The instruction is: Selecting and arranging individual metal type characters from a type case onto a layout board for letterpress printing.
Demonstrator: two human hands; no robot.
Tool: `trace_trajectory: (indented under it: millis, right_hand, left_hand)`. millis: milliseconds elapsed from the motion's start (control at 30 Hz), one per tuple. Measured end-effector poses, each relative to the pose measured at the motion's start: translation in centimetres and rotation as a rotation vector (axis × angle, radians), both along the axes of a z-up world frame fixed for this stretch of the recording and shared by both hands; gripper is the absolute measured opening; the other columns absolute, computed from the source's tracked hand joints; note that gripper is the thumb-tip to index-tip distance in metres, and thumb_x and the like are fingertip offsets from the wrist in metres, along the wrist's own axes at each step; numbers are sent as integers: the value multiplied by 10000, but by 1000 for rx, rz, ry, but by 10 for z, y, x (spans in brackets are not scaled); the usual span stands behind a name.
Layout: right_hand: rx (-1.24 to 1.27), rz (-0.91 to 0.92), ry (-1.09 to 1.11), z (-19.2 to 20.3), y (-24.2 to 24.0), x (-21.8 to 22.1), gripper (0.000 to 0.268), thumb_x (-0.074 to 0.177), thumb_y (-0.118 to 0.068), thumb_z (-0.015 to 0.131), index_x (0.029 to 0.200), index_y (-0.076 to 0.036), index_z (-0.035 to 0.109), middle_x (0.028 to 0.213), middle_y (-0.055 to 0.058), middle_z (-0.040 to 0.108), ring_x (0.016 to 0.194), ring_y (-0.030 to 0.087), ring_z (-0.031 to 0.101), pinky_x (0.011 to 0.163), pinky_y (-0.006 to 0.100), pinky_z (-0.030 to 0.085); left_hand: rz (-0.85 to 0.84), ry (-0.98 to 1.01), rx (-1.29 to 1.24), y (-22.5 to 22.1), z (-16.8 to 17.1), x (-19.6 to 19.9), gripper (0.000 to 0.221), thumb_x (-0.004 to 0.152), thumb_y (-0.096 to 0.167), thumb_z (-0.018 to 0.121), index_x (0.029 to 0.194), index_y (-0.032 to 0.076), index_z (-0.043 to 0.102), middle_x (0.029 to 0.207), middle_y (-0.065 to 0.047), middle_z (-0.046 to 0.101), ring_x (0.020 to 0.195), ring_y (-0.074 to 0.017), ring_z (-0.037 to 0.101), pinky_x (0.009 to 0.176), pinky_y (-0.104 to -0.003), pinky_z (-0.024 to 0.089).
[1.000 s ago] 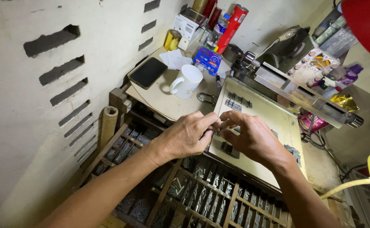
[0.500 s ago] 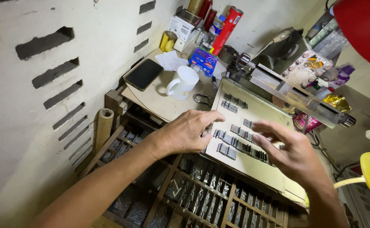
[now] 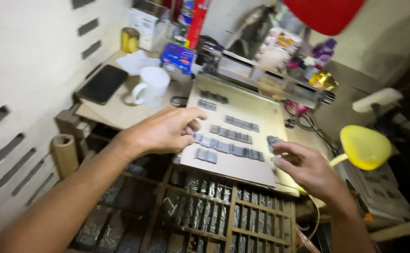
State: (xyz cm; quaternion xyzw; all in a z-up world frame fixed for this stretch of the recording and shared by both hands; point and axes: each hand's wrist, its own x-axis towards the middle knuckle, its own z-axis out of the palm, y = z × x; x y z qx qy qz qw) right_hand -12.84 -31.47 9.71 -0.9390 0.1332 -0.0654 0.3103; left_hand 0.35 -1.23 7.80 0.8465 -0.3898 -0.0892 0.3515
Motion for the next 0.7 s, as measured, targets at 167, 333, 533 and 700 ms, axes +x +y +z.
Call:
trace_trajectory:
  millis: [167,333,533,700]
  right_hand:
    - [97,36,196,-3,5,18,506,830,-124,746,1331,-166,690,1538,11,574,1116,175,673,1059,372,558]
    - [104,1,234,-4,20,23,470,868,-118,718,1338,-134,693,1318,62,704,1087,201,664,1011,374,553]
    - [122,139,-4,-35,-17,31,405,824,62,763,1216,-40,782,1045,182,797,889,245,707,835,412,602]
    - [72,58,207,-10,11,28,483,847,-128,736,1329,-141,710,1423,55,692,1293,246,630,1144,481,468]
  left_hand:
    - [90,116,95,-2,8,-2,614,864,147,728,1447,200,541,1292,-59,736,1114,-158,721,997,-336,603]
    - [84,80,57,-4,4,-3,519,883,107,672,1391,163,586,1219,-49,759,1008,-139,738,897,-301,633]
    - [11,13,-91,-1,-2,5,419,824,27,729,1241,21,688,1070,-206,790,923,-257,784,783,-343,641]
    - [43,65,5,-4,-1,2,518,874,88,672,1384,116,585,1254,-91,747,1093,-172,738,920,-315,622]
